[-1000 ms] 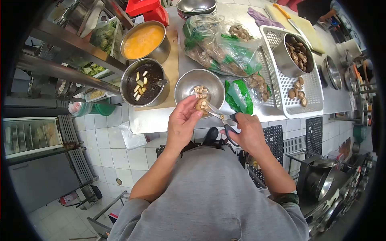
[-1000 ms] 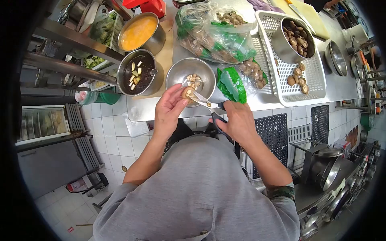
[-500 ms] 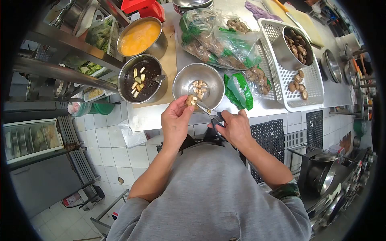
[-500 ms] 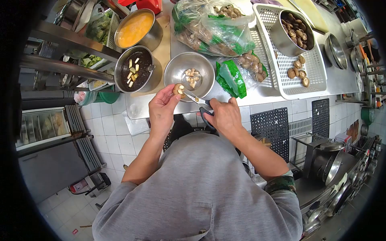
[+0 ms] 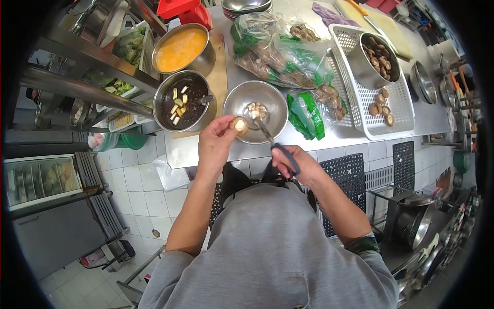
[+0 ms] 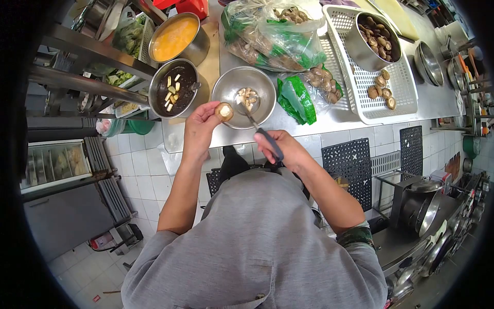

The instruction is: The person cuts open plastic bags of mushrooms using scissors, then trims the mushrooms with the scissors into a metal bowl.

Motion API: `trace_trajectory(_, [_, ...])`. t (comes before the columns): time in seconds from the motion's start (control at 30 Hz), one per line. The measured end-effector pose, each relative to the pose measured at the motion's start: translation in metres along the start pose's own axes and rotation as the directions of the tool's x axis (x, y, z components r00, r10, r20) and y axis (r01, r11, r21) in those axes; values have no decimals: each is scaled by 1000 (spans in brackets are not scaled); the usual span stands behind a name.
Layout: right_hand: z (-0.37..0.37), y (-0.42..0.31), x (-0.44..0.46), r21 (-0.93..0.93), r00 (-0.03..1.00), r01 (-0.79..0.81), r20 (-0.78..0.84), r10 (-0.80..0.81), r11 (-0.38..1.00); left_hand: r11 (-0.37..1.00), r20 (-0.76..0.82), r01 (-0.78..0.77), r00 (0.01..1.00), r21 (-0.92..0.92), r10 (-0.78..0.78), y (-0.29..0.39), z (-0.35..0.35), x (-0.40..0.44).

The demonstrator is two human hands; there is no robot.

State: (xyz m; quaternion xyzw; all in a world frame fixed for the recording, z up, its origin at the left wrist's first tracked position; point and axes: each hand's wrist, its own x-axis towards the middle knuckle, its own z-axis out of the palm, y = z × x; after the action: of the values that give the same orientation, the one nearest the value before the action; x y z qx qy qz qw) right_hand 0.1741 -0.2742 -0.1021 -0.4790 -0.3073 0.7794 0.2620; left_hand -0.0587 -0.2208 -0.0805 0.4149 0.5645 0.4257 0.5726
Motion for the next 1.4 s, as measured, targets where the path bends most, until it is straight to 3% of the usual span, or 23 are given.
trace_trajectory(0.03, [-4,0,1,67,1000,-2,7,2,998,1000,-5,-6,1000,-10,6,0,-2,0])
trace_trajectory(0.13, [-8,-6,2,-78,999,-46,-13,45,996,999,-22,-10,1000,-31,10,3,-8,-5])
trace_trajectory(0.23, [-15,-6,5,-422,998,21,-44,-44,906,999,-29,0,1000,-38,-1,8,-10,-12])
trace_trajectory(0.33, [-4,-31,-9,-698,980,-3,-145,-137,716,1000,1,-4,1000,-26,4,9,-23,-14])
trace_trajectory(0.4, [20,-47,-30,-854,937,-79,-240,-255,514,999,41,10,999,-31,-9,11,-30,-13])
trace_trajectory(0.43, [27,-41,-34,-928,884,-152,-281,-374,339,1000,66,16,998,-25,-14,10,-34,-11])
trace_trajectory(0.53, [41,-44,-40,-943,812,-297,-332,-481,149,999,109,22,994,-28,-19,12,-32,-6])
trace_trajectory(0.7, [46,-46,-39,-923,779,-352,-381,-497,155,999,150,8,989,-37,-2,7,-28,2])
trace_trajectory(0.8, [43,-50,-46,-904,698,-343,-426,-575,254,999,157,-21,987,-42,27,10,-17,12])
trace_trajectory(0.93, [24,-32,-36,-924,756,-352,-375,-537,150,995,164,-70,983,-76,81,2,2,24])
trace_trajectory(1.1, [4,-37,-51,-949,715,-228,-315,-624,218,993,112,-102,988,-60,108,2,27,20])
trace_trajectory(1.2, [-14,-42,-47,-961,736,-198,-276,-618,193,982,173,-188,968,10,184,2,48,18])
trace_trajectory(1.33, [-23,-56,-50,-973,756,-162,-229,-613,163,896,52,-267,962,356,266,-21,50,40])
trace_trajectory(1.4, [-32,-58,-52,-976,758,-157,-219,-614,154,893,-7,-268,957,363,289,-17,43,44])
